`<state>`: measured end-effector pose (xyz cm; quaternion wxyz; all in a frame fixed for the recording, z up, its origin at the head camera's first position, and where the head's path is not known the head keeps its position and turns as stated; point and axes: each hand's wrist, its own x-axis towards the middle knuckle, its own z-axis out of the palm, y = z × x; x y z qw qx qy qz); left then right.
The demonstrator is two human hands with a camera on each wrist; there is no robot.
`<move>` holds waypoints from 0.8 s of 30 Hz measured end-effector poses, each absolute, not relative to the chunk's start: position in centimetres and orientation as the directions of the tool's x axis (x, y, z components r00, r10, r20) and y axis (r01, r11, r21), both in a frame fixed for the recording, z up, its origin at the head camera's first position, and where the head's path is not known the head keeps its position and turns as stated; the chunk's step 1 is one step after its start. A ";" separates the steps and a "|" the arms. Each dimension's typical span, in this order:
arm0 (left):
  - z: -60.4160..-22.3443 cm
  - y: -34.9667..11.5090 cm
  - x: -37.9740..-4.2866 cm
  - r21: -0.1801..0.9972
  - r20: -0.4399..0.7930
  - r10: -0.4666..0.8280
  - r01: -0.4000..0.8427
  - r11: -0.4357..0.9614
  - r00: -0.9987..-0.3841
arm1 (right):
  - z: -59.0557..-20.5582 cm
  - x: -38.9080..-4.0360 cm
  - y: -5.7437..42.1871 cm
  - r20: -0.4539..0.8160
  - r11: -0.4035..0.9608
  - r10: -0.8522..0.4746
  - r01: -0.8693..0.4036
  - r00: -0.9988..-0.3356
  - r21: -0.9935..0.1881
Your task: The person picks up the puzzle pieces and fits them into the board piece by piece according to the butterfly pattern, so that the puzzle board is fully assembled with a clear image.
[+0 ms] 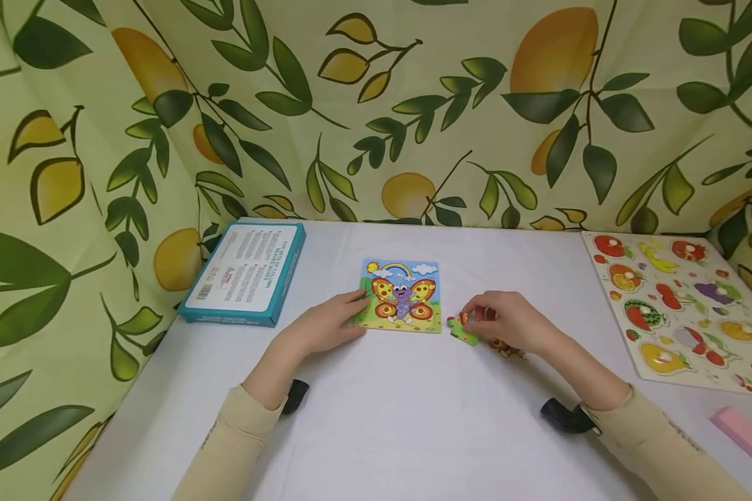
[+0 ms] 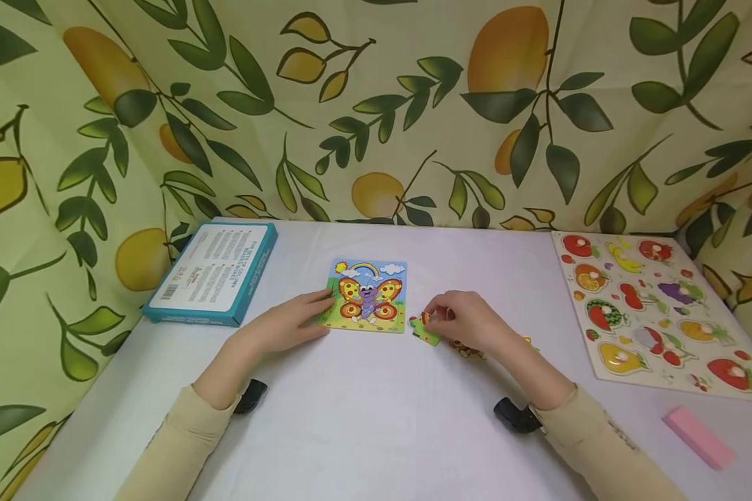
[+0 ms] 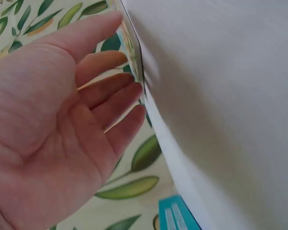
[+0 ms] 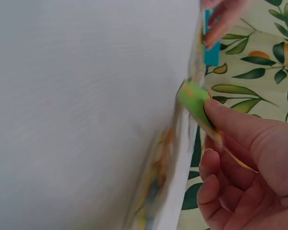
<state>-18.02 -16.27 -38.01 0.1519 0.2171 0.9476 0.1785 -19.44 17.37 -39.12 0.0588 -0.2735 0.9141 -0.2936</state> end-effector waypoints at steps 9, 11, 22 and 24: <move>-38.3 -18.0 -17.2 0.442 -0.200 0.484 0.362 0.821 -0.852 | -38.6 -21.1 10.6 -0.068 0.539 -0.409 -0.181 -0.910 -0.823; -38.4 -18.0 -17.2 0.442 -0.200 0.487 0.366 0.819 -0.850 | -38.9 -21.4 8.7 -0.085 0.507 -0.387 -0.135 -0.918 -0.851; -38.3 -17.9 -17.3 0.435 -0.189 0.495 0.380 0.817 -0.848 | -40.8 -22.7 4.3 -0.025 0.540 -0.369 -0.193 -0.929 -0.819; -38.3 -18.0 -17.4 0.429 -0.175 0.496 0.388 0.816 -0.850 | -40.7 -22.8 4.1 -0.003 0.568 -0.375 -0.227 -0.927 -0.791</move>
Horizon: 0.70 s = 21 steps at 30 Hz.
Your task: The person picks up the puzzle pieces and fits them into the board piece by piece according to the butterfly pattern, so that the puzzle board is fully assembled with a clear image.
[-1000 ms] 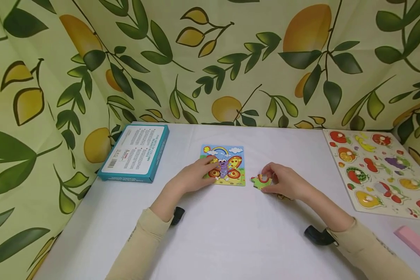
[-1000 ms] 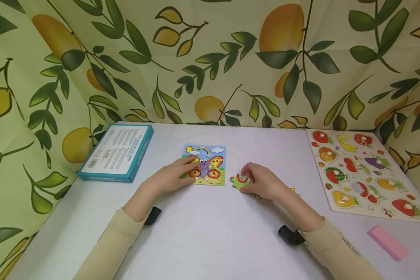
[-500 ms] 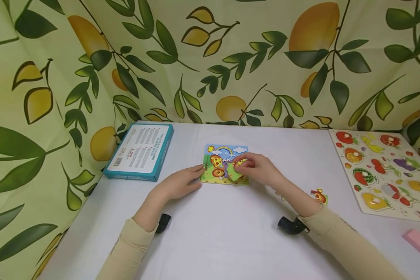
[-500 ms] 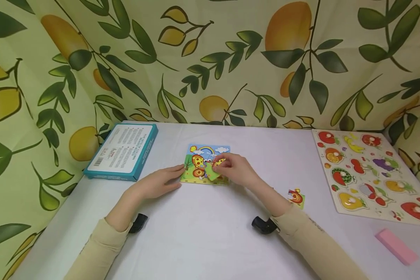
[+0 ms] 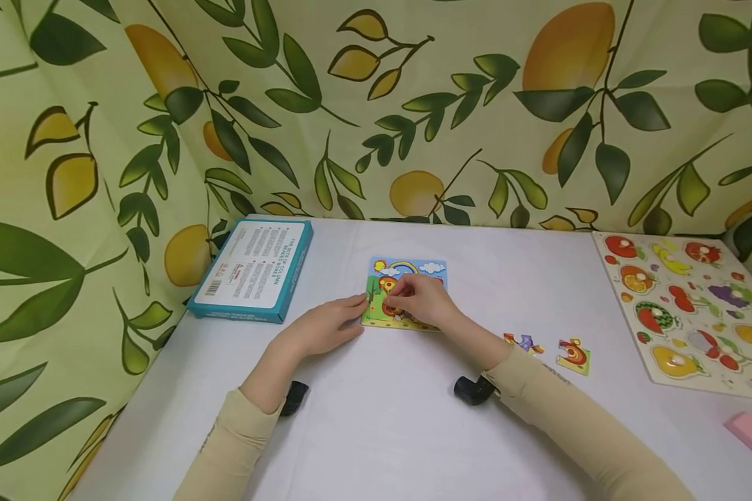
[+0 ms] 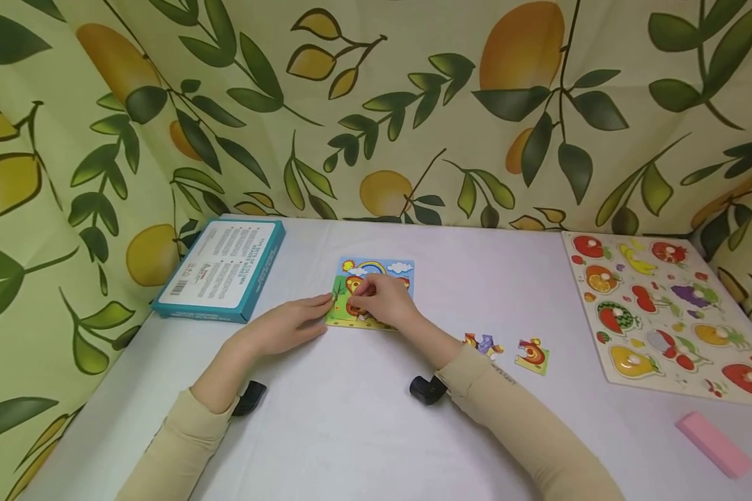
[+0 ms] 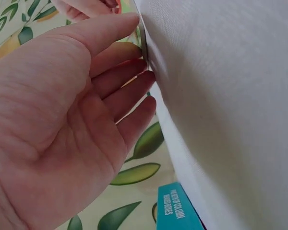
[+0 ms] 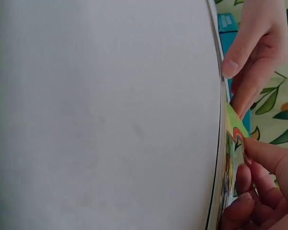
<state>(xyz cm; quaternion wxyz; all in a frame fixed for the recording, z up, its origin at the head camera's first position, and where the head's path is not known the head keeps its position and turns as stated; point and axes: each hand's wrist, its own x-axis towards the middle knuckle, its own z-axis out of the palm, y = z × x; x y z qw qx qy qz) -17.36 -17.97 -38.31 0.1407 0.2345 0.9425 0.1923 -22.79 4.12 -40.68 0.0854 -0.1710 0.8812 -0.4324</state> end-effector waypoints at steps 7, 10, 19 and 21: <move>-38.3 -17.9 -17.5 0.425 -0.137 0.507 0.412 0.806 -0.851 | -40.2 -23.0 3.7 -0.011 0.671 -0.398 -0.283 -0.917 -0.685; -38.3 -17.9 -17.4 0.426 -0.135 0.506 0.412 0.806 -0.852 | -40.2 -23.1 3.4 -0.016 0.691 -0.401 -0.291 -0.916 -0.662; -38.2 -17.8 -17.4 0.414 -0.149 0.520 0.424 0.805 -0.841 | -40.4 -23.4 3.3 -0.035 0.709 -0.399 -0.284 -0.916 -0.645; -38.2 -17.8 -17.4 0.397 -0.155 0.521 0.430 0.811 -0.839 | -40.4 -23.4 3.3 -0.038 0.709 -0.399 -0.282 -0.916 -0.646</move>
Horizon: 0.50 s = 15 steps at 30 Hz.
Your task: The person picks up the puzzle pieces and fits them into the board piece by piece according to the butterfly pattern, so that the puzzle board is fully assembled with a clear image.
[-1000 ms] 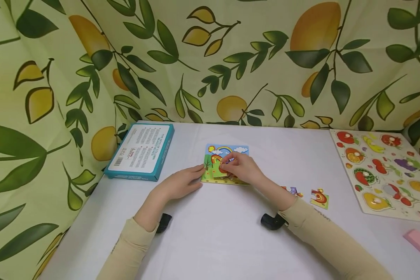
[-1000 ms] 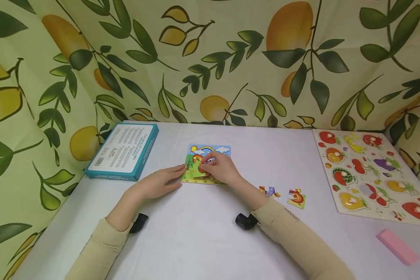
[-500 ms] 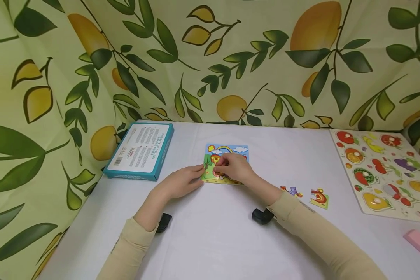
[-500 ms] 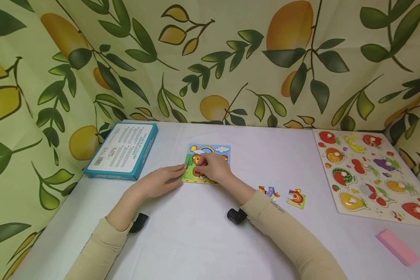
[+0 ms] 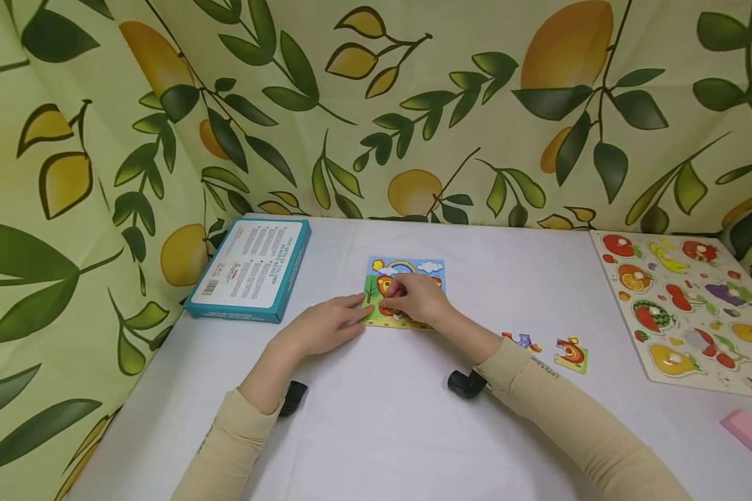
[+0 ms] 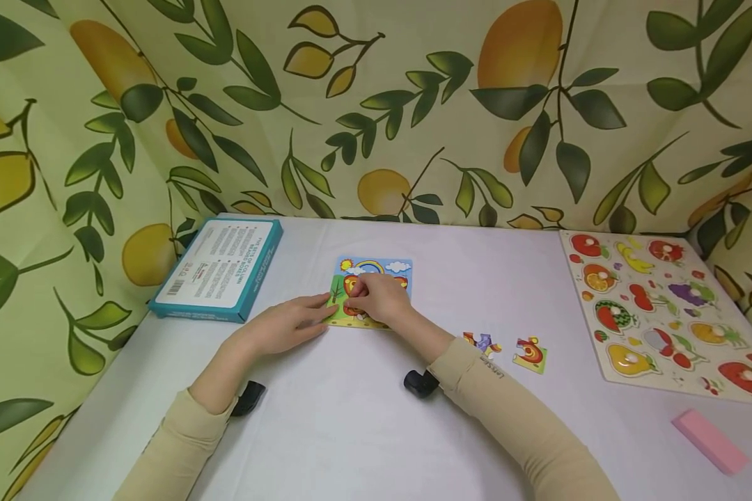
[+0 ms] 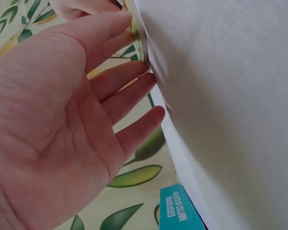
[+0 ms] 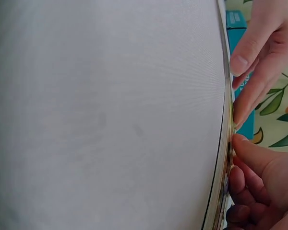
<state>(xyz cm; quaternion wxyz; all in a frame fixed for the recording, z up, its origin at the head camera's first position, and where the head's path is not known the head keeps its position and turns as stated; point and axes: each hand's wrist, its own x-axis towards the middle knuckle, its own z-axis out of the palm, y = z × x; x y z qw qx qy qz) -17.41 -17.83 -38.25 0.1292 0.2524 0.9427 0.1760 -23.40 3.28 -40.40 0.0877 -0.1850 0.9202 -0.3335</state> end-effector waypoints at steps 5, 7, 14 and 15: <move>-38.3 -17.8 -17.5 0.374 -0.157 0.526 0.442 0.815 -0.836 | -40.3 -23.4 3.3 -0.041 0.707 -0.404 -0.284 -0.914 -0.648; -38.3 -17.8 -17.5 0.376 -0.156 0.526 0.442 0.814 -0.836 | -40.3 -23.4 3.3 -0.039 0.705 -0.407 -0.287 -0.912 -0.648; -38.2 -17.8 -17.4 0.380 -0.156 0.521 0.435 0.816 -0.840 | -40.4 -23.5 3.3 -0.032 0.700 -0.418 -0.299 -0.908 -0.649; -38.2 -17.8 -17.4 0.381 -0.156 0.520 0.435 0.816 -0.840 | -40.3 -23.5 3.2 -0.033 0.701 -0.420 -0.300 -0.907 -0.647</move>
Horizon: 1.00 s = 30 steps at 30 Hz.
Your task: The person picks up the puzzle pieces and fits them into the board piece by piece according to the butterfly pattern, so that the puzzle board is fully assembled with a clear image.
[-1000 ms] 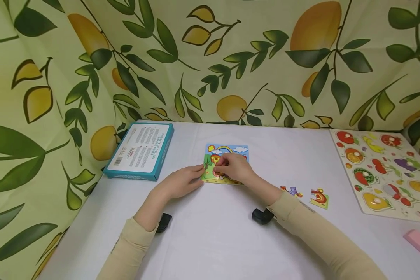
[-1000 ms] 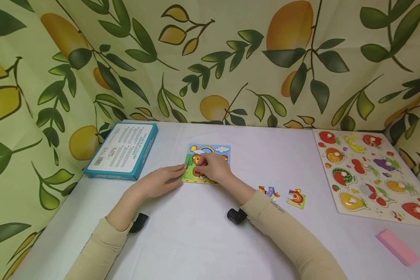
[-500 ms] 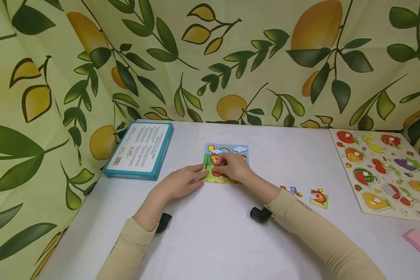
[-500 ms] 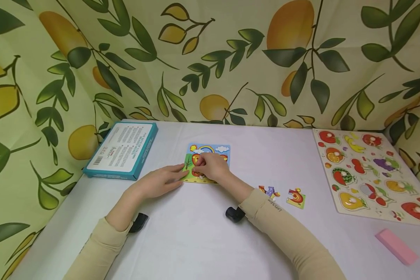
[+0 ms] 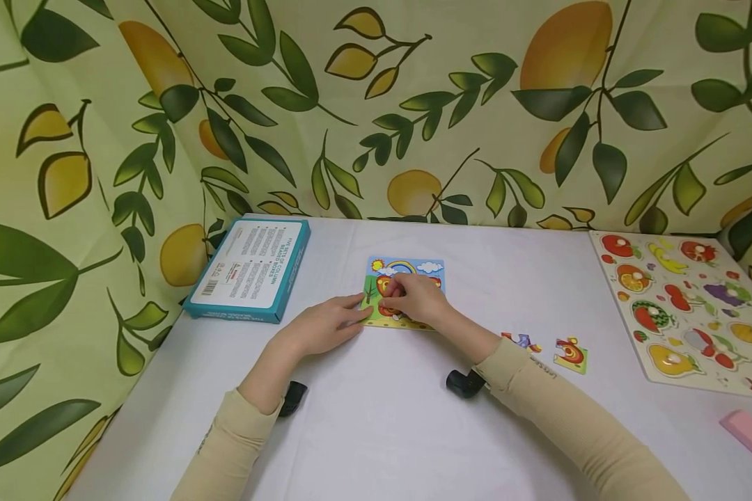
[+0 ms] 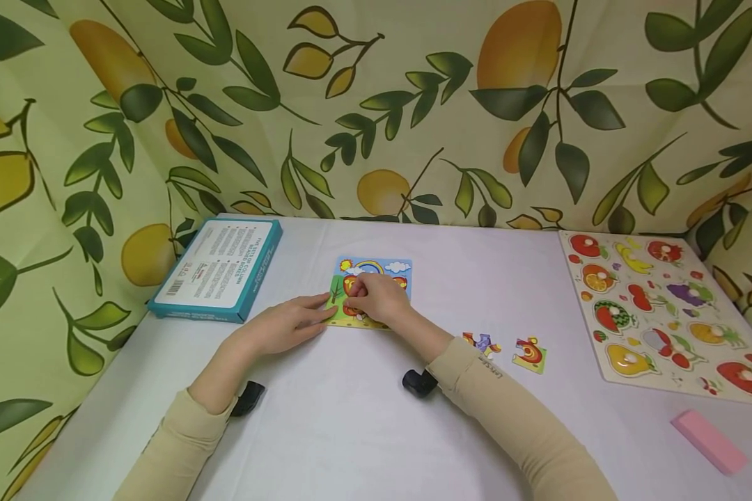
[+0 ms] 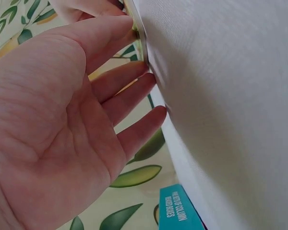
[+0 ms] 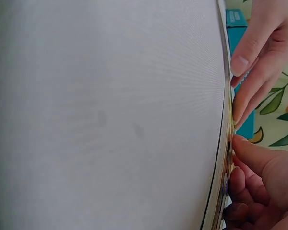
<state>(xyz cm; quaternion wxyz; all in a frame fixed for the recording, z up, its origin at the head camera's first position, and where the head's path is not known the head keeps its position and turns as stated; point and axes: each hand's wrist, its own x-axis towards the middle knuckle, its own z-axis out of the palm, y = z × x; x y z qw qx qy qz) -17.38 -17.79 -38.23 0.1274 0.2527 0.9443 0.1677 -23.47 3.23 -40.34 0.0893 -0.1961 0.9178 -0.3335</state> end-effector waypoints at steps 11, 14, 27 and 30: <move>-38.4 -17.8 -17.5 0.383 -0.170 0.514 0.424 0.820 -0.841 | -40.2 -23.8 3.1 -0.068 0.716 -0.426 -0.290 -0.902 -0.635; -38.4 -17.8 -17.6 0.381 -0.165 0.517 0.428 0.819 -0.840 | -40.2 -23.9 3.1 -0.077 0.726 -0.423 -0.287 -0.903 -0.625; -38.7 -17.8 -17.7 0.389 -0.085 0.596 0.524 0.758 -0.799 | -40.2 -24.2 3.1 -0.079 0.721 -0.442 -0.302 -0.893 -0.623; -38.7 -17.5 -17.7 0.415 -0.087 0.638 0.554 0.721 -0.765 | -40.3 -24.4 3.3 -0.080 0.702 -0.462 -0.309 -0.883 -0.642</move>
